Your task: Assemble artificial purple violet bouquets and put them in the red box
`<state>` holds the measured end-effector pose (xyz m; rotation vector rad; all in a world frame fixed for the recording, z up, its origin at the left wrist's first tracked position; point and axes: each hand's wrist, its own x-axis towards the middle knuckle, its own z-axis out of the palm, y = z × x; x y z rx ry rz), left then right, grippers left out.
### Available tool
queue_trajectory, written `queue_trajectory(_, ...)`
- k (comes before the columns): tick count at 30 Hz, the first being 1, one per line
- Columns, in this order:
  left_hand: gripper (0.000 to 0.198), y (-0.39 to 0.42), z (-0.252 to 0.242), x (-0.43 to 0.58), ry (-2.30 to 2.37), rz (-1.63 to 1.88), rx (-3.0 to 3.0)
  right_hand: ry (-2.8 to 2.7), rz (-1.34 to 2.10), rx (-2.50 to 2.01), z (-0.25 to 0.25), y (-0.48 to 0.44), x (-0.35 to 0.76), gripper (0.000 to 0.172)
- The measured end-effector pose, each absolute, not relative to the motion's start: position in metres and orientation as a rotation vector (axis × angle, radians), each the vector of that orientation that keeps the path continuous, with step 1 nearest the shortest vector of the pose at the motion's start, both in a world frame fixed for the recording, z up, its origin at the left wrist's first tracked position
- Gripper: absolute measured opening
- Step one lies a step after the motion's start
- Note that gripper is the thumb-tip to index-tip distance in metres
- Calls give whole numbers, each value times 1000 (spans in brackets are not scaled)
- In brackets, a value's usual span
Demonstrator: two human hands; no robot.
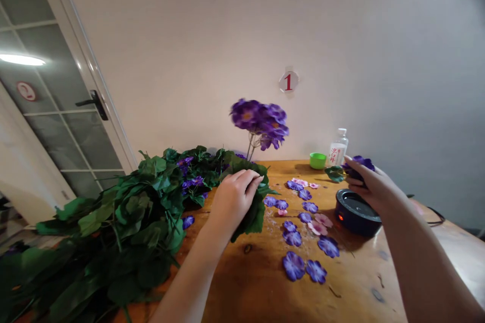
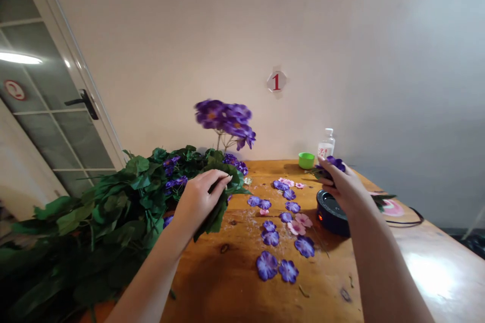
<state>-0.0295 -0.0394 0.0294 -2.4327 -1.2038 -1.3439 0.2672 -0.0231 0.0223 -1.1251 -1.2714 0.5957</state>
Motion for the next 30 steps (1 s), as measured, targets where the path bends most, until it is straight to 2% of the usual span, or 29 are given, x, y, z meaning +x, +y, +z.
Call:
queue_trajectory(4,17,-42,30,-27,-1282,-1005,-2395,-1207,848,-973,43,-44,225,27)
queue_trajectory(7,20,-48,31,-21,-1290,-773,-2477,-1143,917,-804,51,-60,199,19)
queue_trajectory(10,21,-55,33,-18,-1281,-641,-2576,-1182,898,-761,49,-74,180,18)
queue_trajectory(17,20,-67,38,-23,-1196,-807,-2717,-1447,538,-945,39,-75,166,15)
queue_trajectory(30,20,-69,40,-28,-1128,-920,-2673,-1396,675,-923,39,-73,171,19)
